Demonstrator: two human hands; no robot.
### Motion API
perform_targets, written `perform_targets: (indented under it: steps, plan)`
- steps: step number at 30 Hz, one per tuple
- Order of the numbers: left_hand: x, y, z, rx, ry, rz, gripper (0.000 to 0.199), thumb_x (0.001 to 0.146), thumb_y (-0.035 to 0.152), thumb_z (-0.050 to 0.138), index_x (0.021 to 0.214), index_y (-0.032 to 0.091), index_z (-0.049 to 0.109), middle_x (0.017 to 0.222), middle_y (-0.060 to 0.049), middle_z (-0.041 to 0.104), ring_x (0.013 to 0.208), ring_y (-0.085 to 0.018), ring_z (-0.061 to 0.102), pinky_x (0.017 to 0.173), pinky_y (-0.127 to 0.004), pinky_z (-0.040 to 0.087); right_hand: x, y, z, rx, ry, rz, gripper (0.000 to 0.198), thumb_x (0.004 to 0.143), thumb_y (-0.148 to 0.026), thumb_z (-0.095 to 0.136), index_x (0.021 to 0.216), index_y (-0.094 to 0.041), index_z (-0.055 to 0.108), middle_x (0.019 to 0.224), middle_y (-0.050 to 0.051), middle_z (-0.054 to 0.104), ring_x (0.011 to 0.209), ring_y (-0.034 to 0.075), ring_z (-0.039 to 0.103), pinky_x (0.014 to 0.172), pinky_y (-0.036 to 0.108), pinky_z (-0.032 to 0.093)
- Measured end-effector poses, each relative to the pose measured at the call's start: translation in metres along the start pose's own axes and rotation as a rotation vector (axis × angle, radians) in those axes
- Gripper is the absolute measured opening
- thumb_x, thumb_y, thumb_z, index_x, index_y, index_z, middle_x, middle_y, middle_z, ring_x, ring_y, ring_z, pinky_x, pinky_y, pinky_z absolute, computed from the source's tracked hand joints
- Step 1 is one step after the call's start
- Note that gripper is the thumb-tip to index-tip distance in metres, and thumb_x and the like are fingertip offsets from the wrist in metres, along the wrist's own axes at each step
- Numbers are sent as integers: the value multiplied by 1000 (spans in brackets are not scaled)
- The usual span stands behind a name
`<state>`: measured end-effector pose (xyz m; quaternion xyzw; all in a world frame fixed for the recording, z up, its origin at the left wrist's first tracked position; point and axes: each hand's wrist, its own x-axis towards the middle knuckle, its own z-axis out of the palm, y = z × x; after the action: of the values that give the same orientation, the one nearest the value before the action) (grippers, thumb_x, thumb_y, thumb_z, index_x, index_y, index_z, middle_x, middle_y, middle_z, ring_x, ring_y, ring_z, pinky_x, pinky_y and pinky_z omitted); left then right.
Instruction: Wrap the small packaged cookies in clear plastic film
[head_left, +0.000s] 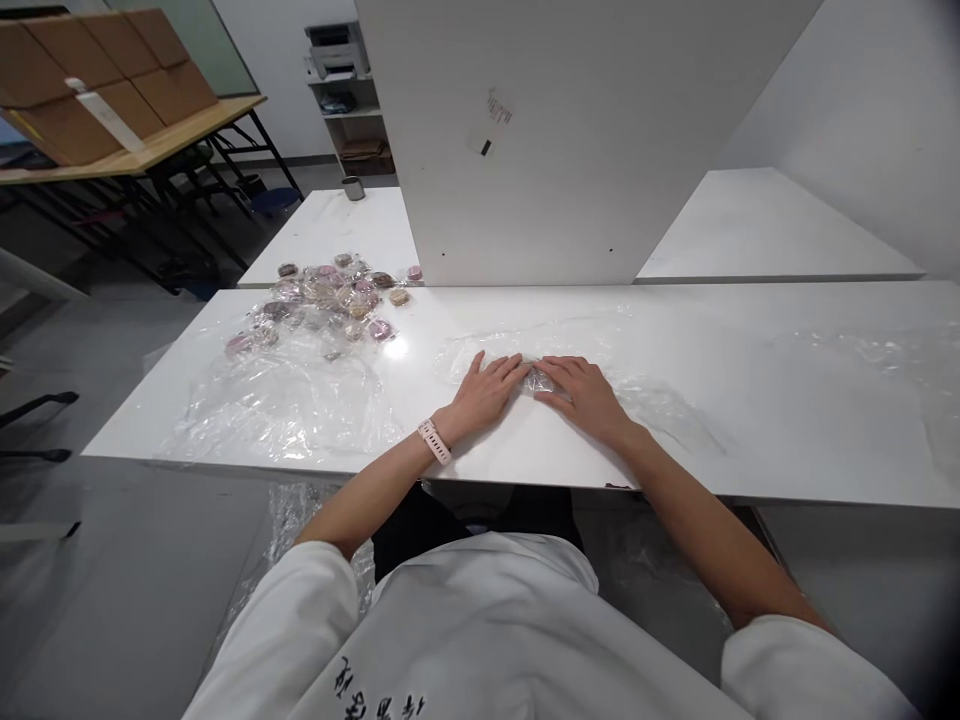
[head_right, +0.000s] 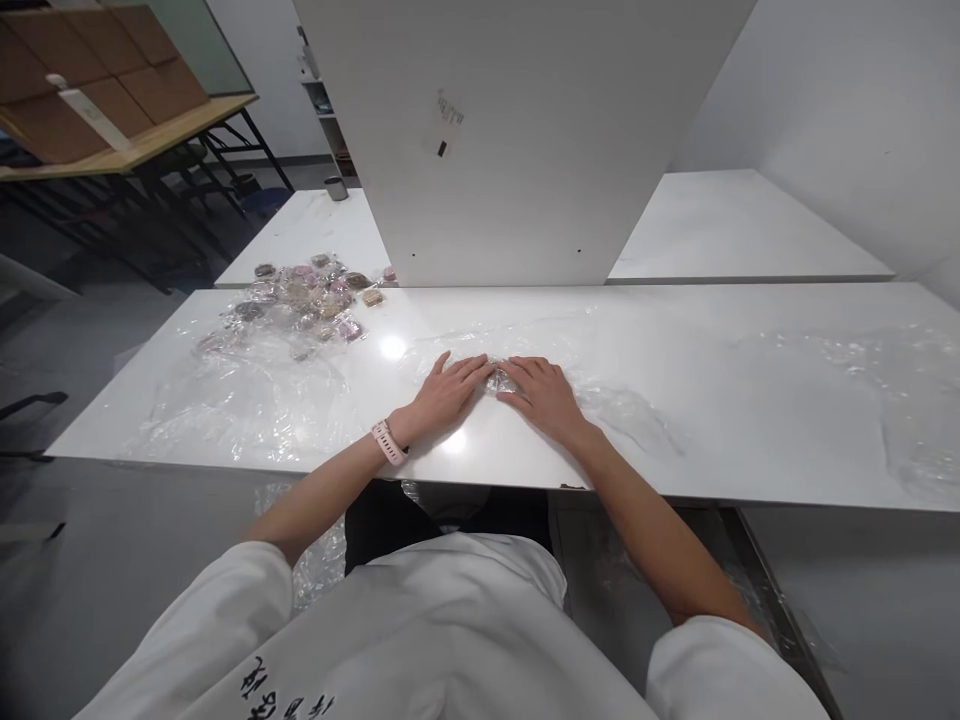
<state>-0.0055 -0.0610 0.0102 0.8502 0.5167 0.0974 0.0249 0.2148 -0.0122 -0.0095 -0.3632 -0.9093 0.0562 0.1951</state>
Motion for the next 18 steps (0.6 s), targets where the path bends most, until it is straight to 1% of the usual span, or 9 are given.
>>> perform_targets:
  steps: [1,3,7,8,10,11,13,15,18]
  plan:
    - [3,-4,-1,-17,0,-23,46,102,14,37,146,20,46,151,-9,54,137,-25,51,122,-56,24,4,2,-1,5,-9,30,39,103,-36,42,134,-22,60,133,10,67,119,27,57,98,42,42]
    - [10,-10,-9,-35,96,-100,41,102,13,35,137,22,55,142,-8,62,130,-25,57,122,-57,24,16,7,-6,36,-44,123,35,103,-33,38,122,-21,65,115,9,73,105,27,63,91,41,44]
    - [13,-2,-27,-121,403,-291,30,102,21,42,123,19,63,132,-13,66,125,-30,57,109,-54,40,47,23,-21,225,-176,440,43,101,-50,36,88,-21,65,82,7,70,75,24,62,67,34,42]
    - [10,2,-28,-202,404,-324,28,101,23,43,119,19,64,124,-14,69,118,-30,60,102,-51,46,53,26,-22,262,-189,508,43,100,-52,38,84,-22,64,81,7,69,73,23,61,64,33,41]
    - [3,8,-26,-457,298,-401,25,100,30,48,114,19,66,107,-11,73,100,-26,66,90,-45,53,59,29,-17,265,-117,582,34,95,-49,46,89,-22,64,88,7,70,77,24,61,65,33,42]
    - [1,8,-23,-619,228,-451,25,98,32,52,114,19,66,106,-11,73,96,-24,67,86,-43,55,60,30,-13,232,-39,578,28,93,-45,50,96,-21,65,95,9,70,83,25,61,68,34,43]
    - [4,3,-17,-957,138,-571,32,94,34,61,121,18,63,120,-14,71,99,-23,68,84,-40,58,59,29,-1,142,132,514,26,90,-35,52,108,-21,65,108,11,68,97,28,60,76,37,45]
    - [17,-6,-13,-1247,153,-689,42,92,33,64,130,16,57,135,-18,62,110,-23,67,89,-38,58,55,29,10,90,212,451,24,91,-32,50,105,-22,67,110,13,66,103,29,58,81,39,46]
    - [51,-17,-11,-1509,221,-801,41,94,28,61,132,15,54,132,-17,64,112,-20,67,96,-36,56,52,33,17,136,174,450,23,92,-34,50,94,-22,69,104,11,66,99,27,58,82,39,46]
